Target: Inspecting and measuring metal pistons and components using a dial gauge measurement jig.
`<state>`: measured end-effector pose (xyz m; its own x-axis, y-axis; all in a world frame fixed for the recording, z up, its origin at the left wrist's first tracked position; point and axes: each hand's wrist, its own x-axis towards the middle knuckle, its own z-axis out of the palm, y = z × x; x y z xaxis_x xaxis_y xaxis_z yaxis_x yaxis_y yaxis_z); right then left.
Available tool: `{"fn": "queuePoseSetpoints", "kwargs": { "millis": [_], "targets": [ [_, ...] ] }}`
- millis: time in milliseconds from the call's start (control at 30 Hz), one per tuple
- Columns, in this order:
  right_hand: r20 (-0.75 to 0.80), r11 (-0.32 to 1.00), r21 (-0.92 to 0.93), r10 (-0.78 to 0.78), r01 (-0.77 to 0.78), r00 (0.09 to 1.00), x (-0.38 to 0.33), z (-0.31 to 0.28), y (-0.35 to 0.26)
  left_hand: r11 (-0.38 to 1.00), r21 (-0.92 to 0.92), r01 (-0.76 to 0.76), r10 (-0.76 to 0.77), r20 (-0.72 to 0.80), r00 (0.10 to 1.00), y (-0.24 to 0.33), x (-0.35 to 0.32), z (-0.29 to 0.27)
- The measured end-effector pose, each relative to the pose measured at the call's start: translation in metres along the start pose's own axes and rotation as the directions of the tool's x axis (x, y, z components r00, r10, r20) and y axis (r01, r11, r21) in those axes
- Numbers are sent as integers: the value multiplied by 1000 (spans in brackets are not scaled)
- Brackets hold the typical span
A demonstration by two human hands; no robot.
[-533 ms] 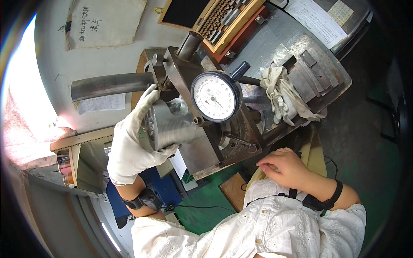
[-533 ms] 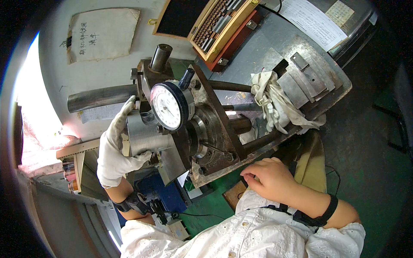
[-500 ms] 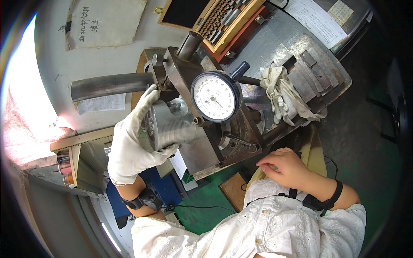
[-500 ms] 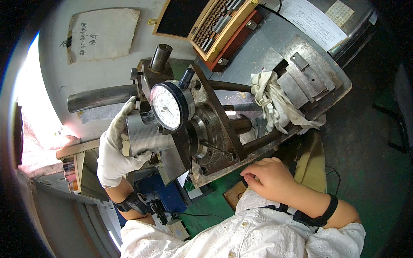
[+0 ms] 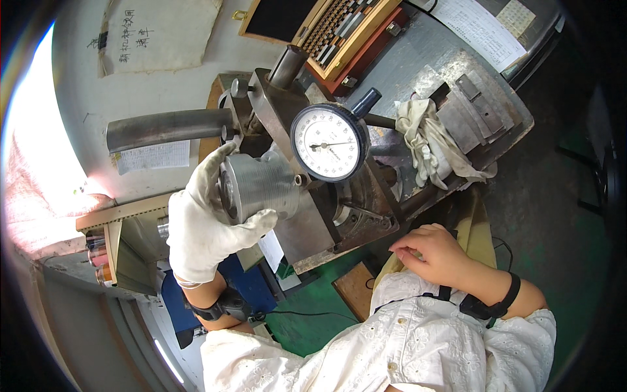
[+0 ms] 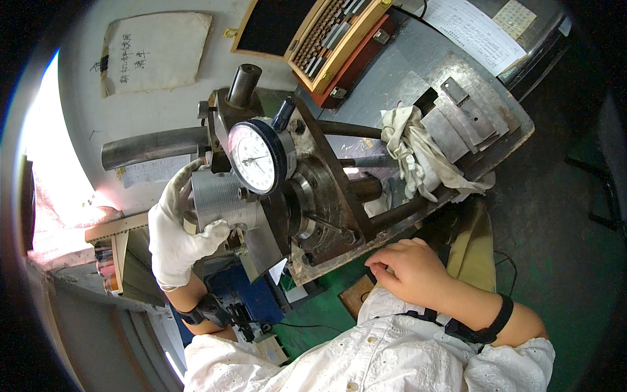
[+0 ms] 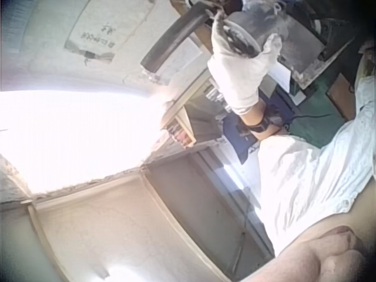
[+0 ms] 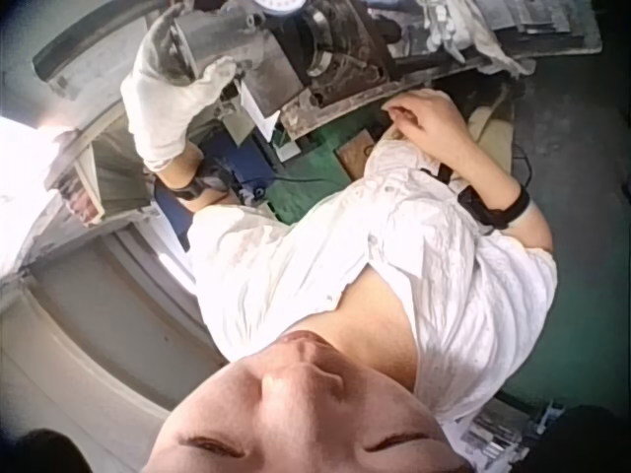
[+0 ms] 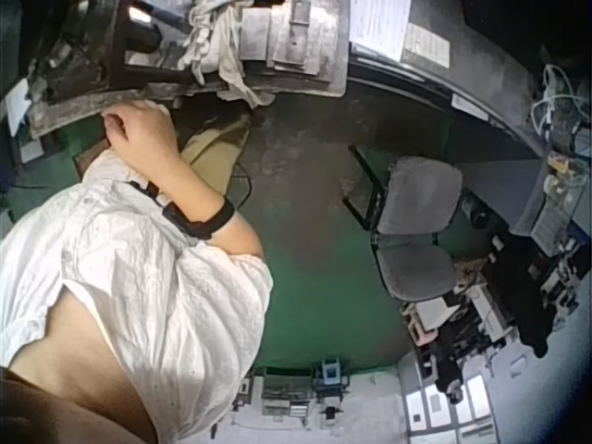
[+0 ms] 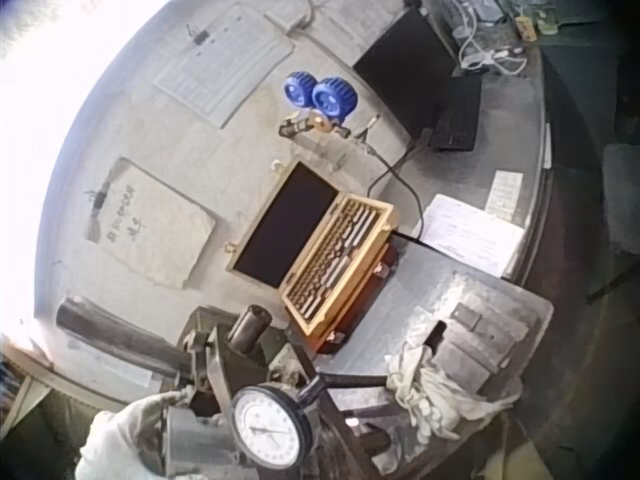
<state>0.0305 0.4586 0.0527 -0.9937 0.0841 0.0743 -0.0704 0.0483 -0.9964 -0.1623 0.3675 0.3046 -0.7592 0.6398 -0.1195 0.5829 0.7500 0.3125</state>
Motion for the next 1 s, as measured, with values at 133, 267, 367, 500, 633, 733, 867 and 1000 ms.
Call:
{"fn": "queuePoseSetpoints", "kwargs": {
  "millis": [133, 267, 367, 500, 633, 733, 867, 1000],
  "targets": [
    [-7, 1000, -2, -8, 8, 1000, 0, 3, 1, 999, 35, -4, 7, -99, 995, -7, -2, 4],
    [39, 999, 2, 38, -38, 999, -2, 2, 0, 995, 87, 46, -36, -116, 993, -3, -4, 4],
    [25, 1000, -5, 28, -28, 999, -4, 2, 1, 990, 97, 100, -89, -113, 990, -3, -5, 4],
    [29, 999, -1, 34, -34, 999, -5, 1, -1, 997, 26, 68, -63, -149, 987, -5, -5, 9],
    [31, 999, -2, 43, -43, 999, -6, 0, -2, 997, 50, 59, -51, -141, 989, -3, -4, 8],
    [22, 999, -2, 40, -40, 999, -8, 1, 0, 993, 106, 58, -45, -116, 992, -3, -5, 5],
    [12, 1000, -4, 28, -28, 1000, -10, 1, -1, 997, 63, 37, -27, -150, 988, -3, -5, 9],
    [14, 1000, 1, 30, -30, 999, -11, 0, -2, 992, 122, 42, -24, -151, 988, -3, -5, 8]
  ]
}}
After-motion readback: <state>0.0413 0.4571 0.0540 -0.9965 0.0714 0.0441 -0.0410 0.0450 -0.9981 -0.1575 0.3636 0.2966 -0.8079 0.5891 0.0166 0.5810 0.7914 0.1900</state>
